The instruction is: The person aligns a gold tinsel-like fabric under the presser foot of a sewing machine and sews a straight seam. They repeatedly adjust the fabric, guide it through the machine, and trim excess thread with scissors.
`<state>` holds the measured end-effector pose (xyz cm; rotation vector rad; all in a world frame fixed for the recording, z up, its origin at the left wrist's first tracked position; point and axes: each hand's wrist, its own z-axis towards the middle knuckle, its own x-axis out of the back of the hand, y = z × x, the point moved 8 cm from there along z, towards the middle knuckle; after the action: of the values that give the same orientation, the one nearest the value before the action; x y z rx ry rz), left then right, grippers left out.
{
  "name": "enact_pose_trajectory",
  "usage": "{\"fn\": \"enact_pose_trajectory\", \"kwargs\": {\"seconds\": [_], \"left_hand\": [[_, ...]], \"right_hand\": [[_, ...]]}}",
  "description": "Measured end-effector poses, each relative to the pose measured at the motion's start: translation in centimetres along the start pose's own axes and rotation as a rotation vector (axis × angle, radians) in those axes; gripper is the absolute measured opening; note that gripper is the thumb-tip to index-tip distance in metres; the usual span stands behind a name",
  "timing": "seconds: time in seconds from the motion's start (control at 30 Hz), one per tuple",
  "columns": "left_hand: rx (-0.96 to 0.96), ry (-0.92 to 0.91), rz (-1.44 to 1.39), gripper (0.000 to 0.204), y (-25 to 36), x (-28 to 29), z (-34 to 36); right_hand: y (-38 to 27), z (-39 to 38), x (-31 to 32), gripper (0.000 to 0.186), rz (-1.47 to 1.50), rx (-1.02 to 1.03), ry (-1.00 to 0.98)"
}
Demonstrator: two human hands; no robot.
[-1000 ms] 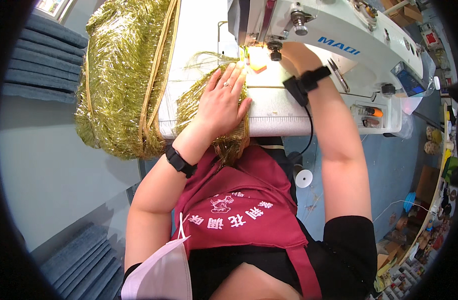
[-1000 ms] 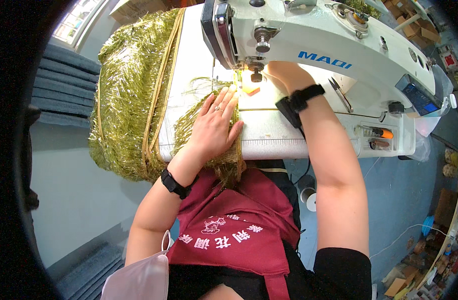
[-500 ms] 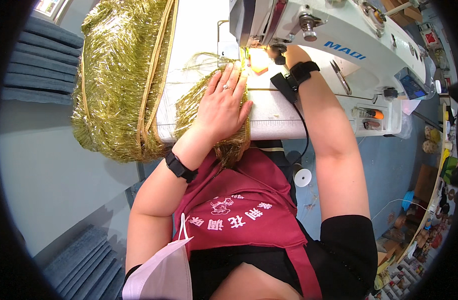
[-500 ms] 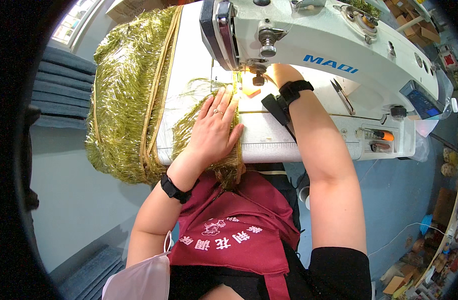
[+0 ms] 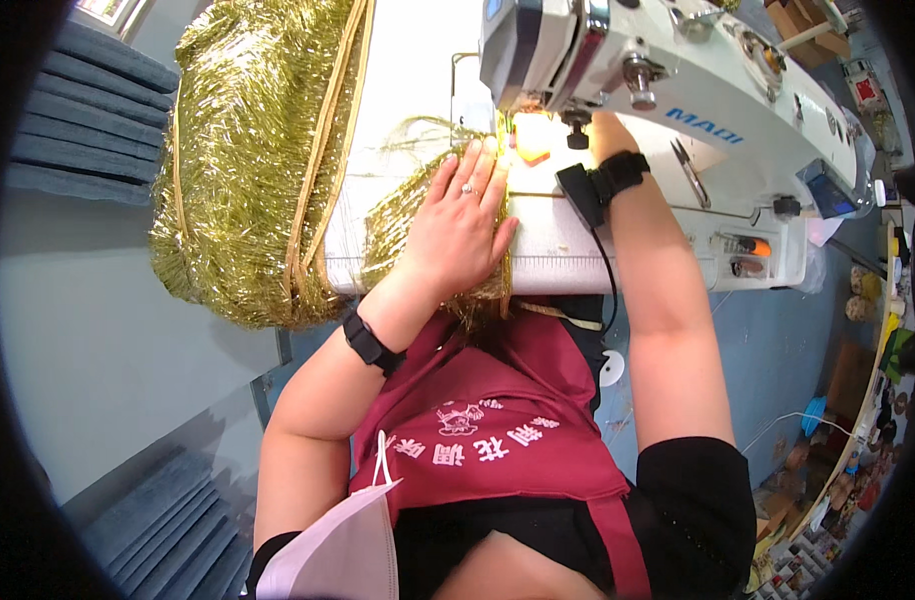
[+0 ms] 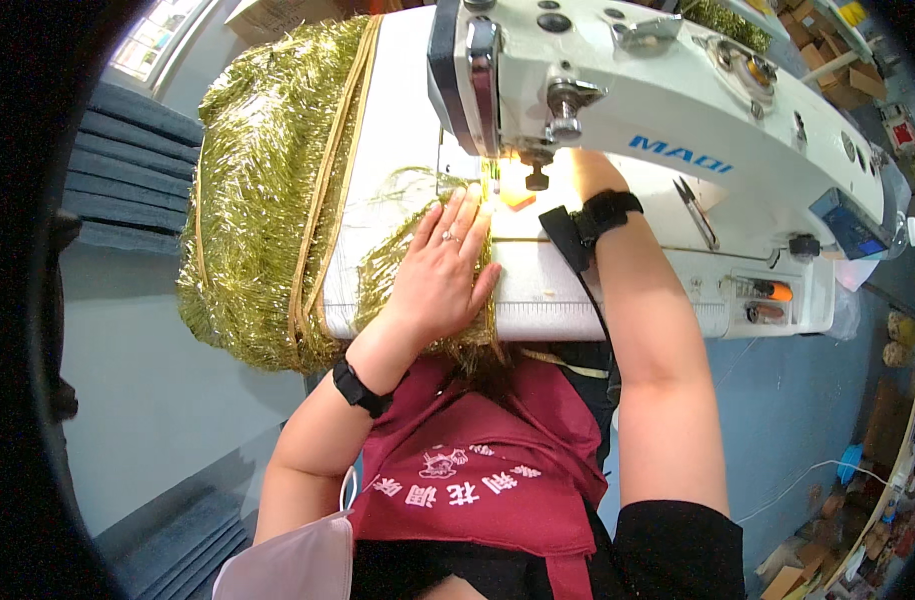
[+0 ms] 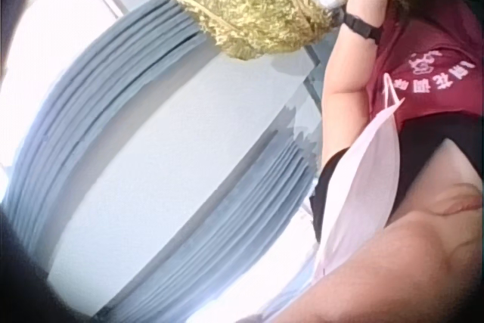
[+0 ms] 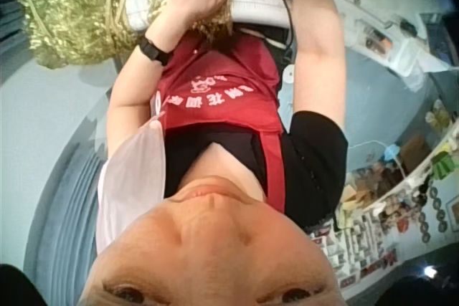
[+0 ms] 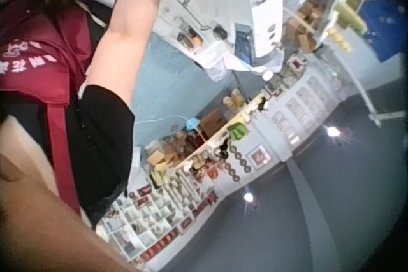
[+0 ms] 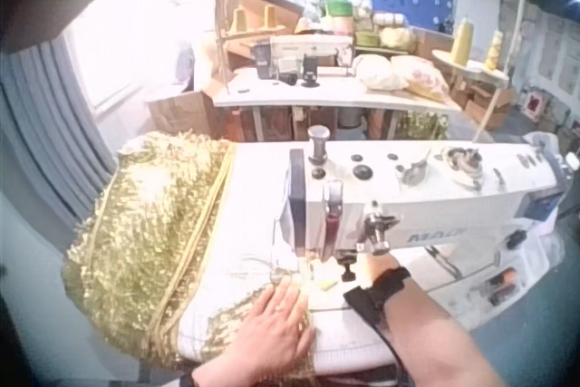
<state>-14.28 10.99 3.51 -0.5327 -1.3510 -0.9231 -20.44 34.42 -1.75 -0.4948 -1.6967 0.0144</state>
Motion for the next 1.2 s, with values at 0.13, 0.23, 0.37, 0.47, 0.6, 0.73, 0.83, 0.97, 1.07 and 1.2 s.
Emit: {"fn": "enact_pose_trajectory", "kwargs": {"seconds": [0.13, 0.23, 0.37, 0.47, 0.6, 0.73, 0.83, 0.97, 1.07, 1.2], "left_hand": [[-0.007, 0.013, 0.002, 0.06, -0.1, 0.2, 0.2], [-0.001, -0.001, -0.029, 0.059, -0.1, 0.1, 0.0], [-0.011, 0.026, -0.02, 0.059, 0.0, 0.1, 0.0], [-0.005, 0.027, -0.036, 0.06, -0.1, 0.0, -0.1], [-0.007, 0.036, -0.022, 0.06, -0.1, -0.1, 0.0], [-0.012, 0.053, -0.01, 0.059, -0.2, -0.1, 0.0], [-0.025, 0.078, -0.012, 0.059, -0.1, 0.0, 0.1], [-0.053, 0.084, -0.008, 0.06, 0.0, -0.1, 0.7], [-0.066, 0.104, -0.002, 0.061, 0.1, 0.0, 1.1], [-0.062, 0.091, -0.002, 0.061, 0.1, -0.1, 1.1]], "right_hand": [[0.5, 0.2, -0.3, 0.039, 0.008, -0.023, -0.003], [0.7, 0.5, -0.6, 0.04, 0.016, -0.028, -0.006], [1.0, 0.6, -0.7, 0.043, 0.018, -0.045, 0.007], [0.8, 0.9, -0.6, 0.042, 0.013, -0.035, 0.015], [0.8, 0.5, -0.5, 0.041, 0.007, -0.03, 0.026], [0.8, 0.5, -0.4, 0.041, 0.001, -0.031, 0.038], [0.7, 0.6, -0.3, 0.04, -0.001, -0.03, 0.044], [0.8, 0.6, -0.2, 0.04, -0.003, -0.03, 0.048], [0.8, 0.5, -0.3, 0.039, -0.006, -0.028, 0.05], [0.7, 0.4, -0.2, 0.038, -0.007, -0.026, 0.053]]}}
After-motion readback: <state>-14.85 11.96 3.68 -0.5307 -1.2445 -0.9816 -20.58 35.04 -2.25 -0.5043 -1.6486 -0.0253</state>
